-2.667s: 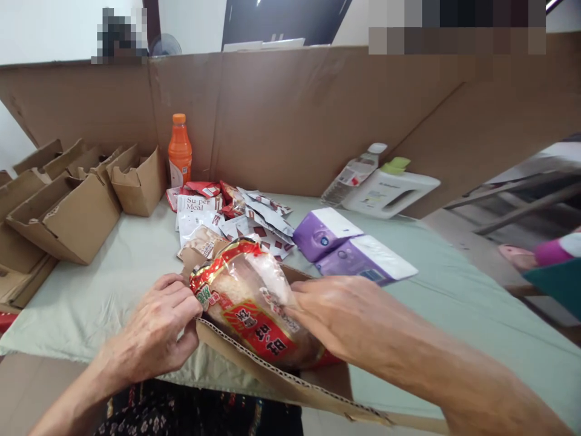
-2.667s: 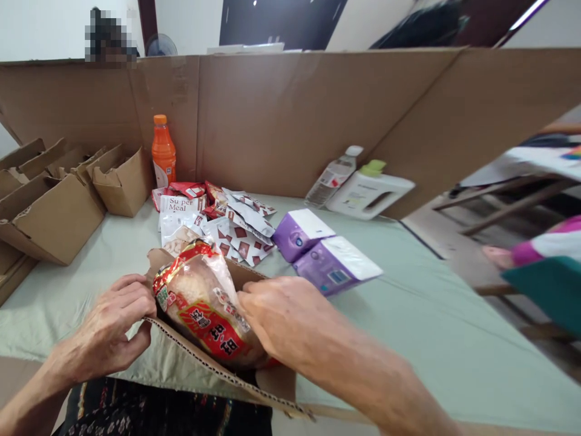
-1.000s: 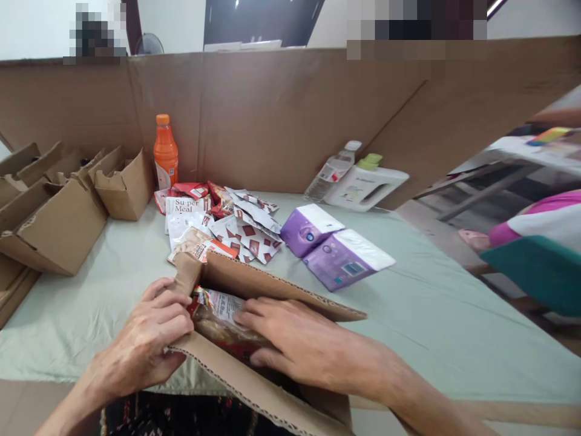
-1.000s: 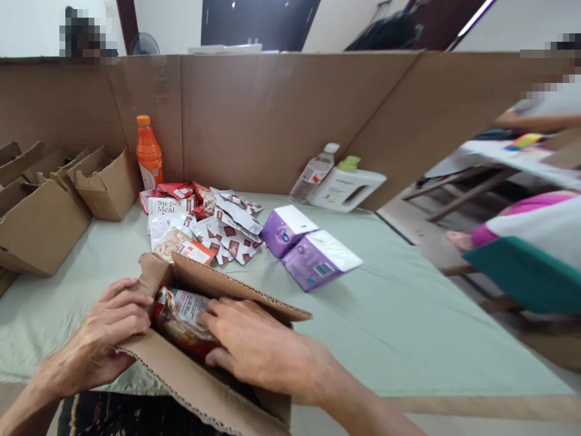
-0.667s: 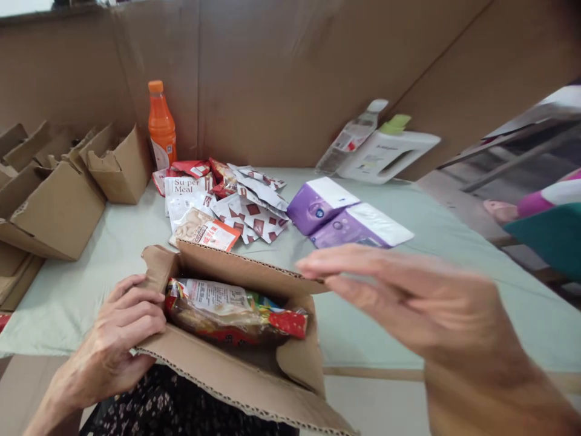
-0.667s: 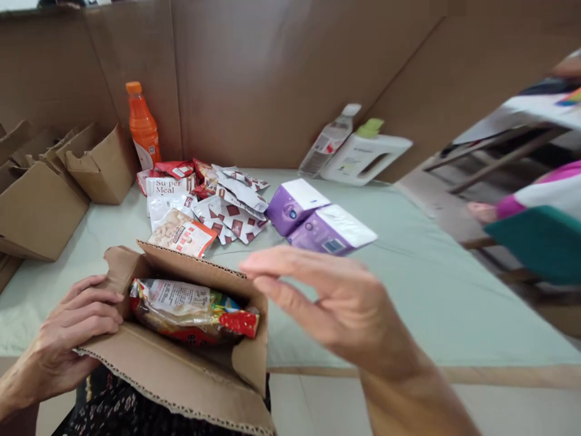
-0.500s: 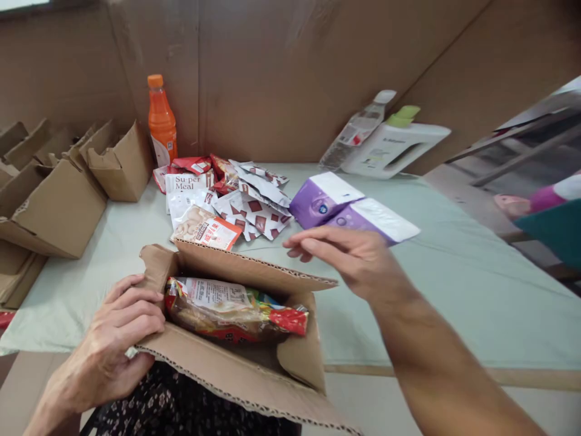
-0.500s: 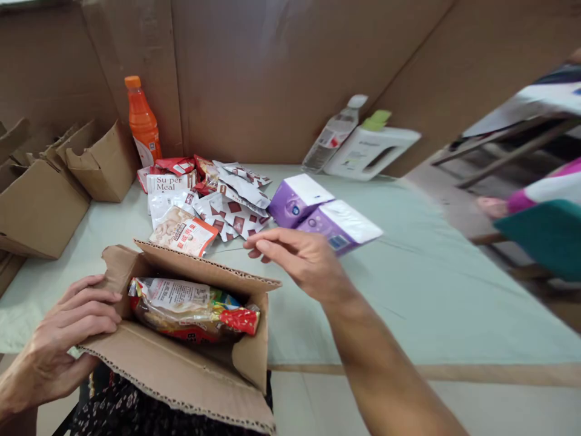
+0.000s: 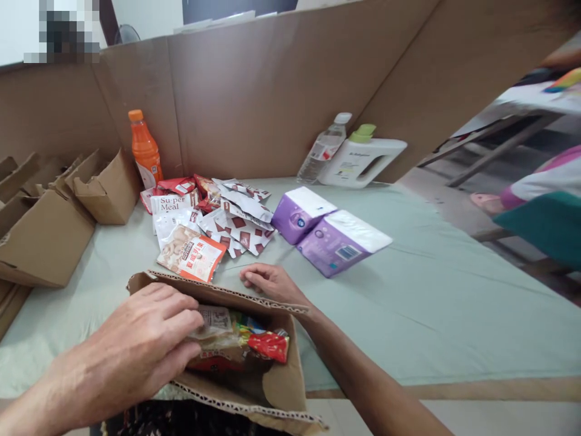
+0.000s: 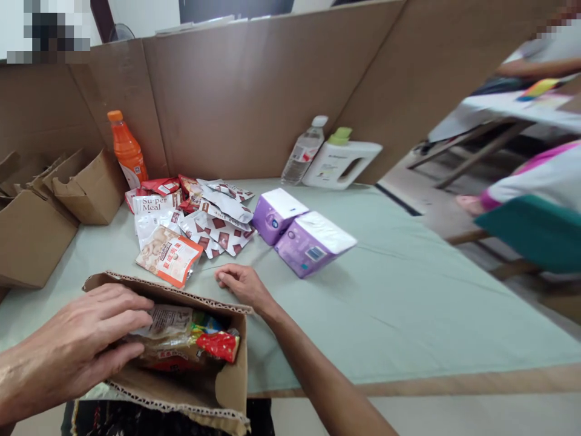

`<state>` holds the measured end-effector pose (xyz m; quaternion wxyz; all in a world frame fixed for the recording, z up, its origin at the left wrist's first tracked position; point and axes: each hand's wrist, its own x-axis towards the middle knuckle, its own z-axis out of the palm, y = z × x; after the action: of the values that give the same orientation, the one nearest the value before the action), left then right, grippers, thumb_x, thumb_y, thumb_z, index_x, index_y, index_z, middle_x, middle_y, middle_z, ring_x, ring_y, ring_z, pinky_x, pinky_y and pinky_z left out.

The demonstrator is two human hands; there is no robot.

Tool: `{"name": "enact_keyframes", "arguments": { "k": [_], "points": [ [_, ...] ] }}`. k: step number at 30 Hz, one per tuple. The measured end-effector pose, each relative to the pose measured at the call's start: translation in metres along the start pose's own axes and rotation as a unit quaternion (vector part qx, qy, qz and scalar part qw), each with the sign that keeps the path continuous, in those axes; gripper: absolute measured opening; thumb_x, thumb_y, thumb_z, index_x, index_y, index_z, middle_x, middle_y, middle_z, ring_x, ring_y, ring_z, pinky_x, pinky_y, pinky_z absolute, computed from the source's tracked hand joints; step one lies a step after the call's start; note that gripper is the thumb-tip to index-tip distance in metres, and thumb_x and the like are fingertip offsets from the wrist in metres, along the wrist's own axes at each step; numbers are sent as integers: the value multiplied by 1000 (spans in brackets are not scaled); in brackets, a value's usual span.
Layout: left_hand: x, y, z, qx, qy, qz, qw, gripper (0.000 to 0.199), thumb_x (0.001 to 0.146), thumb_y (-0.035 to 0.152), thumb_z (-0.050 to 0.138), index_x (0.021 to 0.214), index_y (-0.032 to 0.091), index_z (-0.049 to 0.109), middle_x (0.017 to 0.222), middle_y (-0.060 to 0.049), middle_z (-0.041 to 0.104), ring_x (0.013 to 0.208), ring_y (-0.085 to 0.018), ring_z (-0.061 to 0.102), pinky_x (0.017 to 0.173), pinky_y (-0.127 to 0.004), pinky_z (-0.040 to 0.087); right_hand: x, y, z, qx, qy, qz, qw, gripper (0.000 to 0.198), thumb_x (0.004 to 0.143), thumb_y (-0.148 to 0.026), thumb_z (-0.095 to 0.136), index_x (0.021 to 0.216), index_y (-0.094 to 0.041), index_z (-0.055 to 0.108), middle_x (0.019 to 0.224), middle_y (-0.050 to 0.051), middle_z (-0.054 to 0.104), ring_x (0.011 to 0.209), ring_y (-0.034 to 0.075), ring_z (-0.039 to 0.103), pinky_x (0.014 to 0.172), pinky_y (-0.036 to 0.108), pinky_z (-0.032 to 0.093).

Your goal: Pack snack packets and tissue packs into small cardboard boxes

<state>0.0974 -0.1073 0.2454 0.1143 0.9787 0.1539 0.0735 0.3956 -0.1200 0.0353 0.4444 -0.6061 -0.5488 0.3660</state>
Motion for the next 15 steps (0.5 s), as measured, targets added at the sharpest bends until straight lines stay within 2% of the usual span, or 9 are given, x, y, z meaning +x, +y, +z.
{"name": "enact_keyframes", "arguments": {
  "k": [3, 6, 10, 12, 15],
  "points": [
    [2, -2, -5, -22, -74, -27, 997, 13, 99, 18, 64, 111, 22, 66, 113, -4, 74, 100, -25, 69, 86, -39, 53, 8, -6, -17, -53, 23, -20, 998, 42, 89, -53, 56, 94, -18, 80, 75, 6, 76, 68, 20, 68, 62, 31, 54],
    [1, -5, -6, -51, -152, -53, 986, 22, 91, 17, 73, 111, 24, 67, 113, -2, 73, 102, -24, 69, 90, -38, 53, 23, -8, -32, -119, 73, -35, 990, 42, 94, -48, 50, 102, -20, 80, 95, 8, 80, 86, 23, 72, 76, 34, 57],
    [6, -6, 4, 2, -236, -98, 967, 20, 90, 15, 74, 109, 19, 69, 117, -9, 73, 112, -33, 68, 99, -49, 52, 48, -1, -39, -230, 107, -38, 967, 40, 93, -37, 50, 115, -19, 77, 124, 12, 77, 112, 28, 70, 95, 40, 55],
    [9, -5, 10, 17, -251, -105, 962, 19, 92, 12, 69, 111, 18, 69, 120, -11, 72, 115, -34, 66, 102, -52, 51, 59, 3, -34, -292, 99, -35, 951, 45, 87, -32, 57, 126, -18, 74, 137, 14, 71, 125, 32, 63, 106, 44, 50],
    [10, -4, 15, 2, -233, -88, 968, 21, 94, 10, 65, 112, 20, 69, 120, -8, 72, 115, -31, 66, 103, -49, 51, 67, 6, -21, -380, 71, -19, 922, 56, 83, -22, 62, 138, -15, 68, 147, 18, 63, 134, 36, 56, 113, 48, 44]
  ]
}}
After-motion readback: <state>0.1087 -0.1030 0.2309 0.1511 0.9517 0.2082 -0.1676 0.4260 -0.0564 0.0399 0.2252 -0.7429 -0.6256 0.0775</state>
